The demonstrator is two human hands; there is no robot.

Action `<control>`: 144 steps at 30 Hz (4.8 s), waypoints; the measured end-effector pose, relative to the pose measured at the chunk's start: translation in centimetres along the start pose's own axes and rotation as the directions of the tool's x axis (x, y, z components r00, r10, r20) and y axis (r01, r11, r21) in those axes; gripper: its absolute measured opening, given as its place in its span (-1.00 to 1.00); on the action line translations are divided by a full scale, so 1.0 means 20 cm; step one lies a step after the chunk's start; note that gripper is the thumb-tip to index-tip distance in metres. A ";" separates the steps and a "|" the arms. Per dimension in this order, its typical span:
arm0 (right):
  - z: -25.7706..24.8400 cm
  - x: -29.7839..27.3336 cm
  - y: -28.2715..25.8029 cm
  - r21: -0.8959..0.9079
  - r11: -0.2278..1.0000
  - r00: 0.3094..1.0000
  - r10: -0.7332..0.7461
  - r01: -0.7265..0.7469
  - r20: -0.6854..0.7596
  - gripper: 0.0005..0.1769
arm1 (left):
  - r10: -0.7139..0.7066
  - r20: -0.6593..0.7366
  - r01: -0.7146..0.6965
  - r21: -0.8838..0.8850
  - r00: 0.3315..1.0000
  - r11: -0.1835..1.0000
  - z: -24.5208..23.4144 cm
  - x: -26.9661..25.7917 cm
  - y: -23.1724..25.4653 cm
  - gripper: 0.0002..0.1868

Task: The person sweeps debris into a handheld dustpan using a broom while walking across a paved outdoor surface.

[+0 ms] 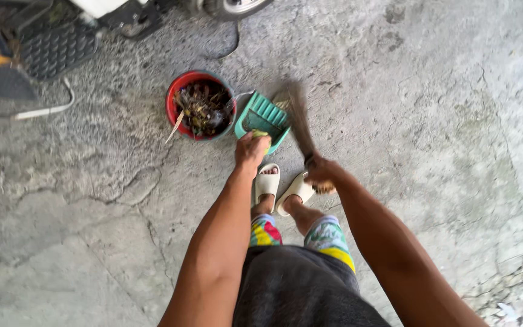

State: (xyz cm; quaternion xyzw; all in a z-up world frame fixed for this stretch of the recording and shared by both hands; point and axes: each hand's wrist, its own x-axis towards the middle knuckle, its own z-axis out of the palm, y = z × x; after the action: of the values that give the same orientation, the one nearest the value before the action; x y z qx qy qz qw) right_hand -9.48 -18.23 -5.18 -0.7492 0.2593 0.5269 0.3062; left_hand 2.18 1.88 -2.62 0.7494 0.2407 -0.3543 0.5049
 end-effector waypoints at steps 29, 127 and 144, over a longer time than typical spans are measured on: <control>-0.90 0.04 -0.54 -0.568 0.794 0.975 -0.195 0.219 0.104 0.17 | -0.369 -0.276 0.074 -0.705 0.887 0.705 0.40 0.05 0.08 -0.78; 0.82 -1.41 -0.58 -0.258 0.894 0.858 -0.433 0.367 -0.277 0.05 | 0.390 0.109 -0.127 0.992 0.914 0.021 -1.13 -1.36 -0.55 -0.72; 0.60 -1.80 -0.20 0.060 0.903 0.770 -0.326 0.425 -0.548 0.11 | 0.648 -0.160 -0.494 0.521 0.744 0.696 -0.55 -1.50 -0.10 -0.72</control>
State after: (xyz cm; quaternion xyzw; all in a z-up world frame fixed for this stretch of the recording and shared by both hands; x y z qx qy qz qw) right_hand -25.39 -4.33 26.67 -0.8699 0.2240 0.2039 0.3893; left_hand -15.14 12.69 22.04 0.9298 -0.0149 -0.0907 0.3565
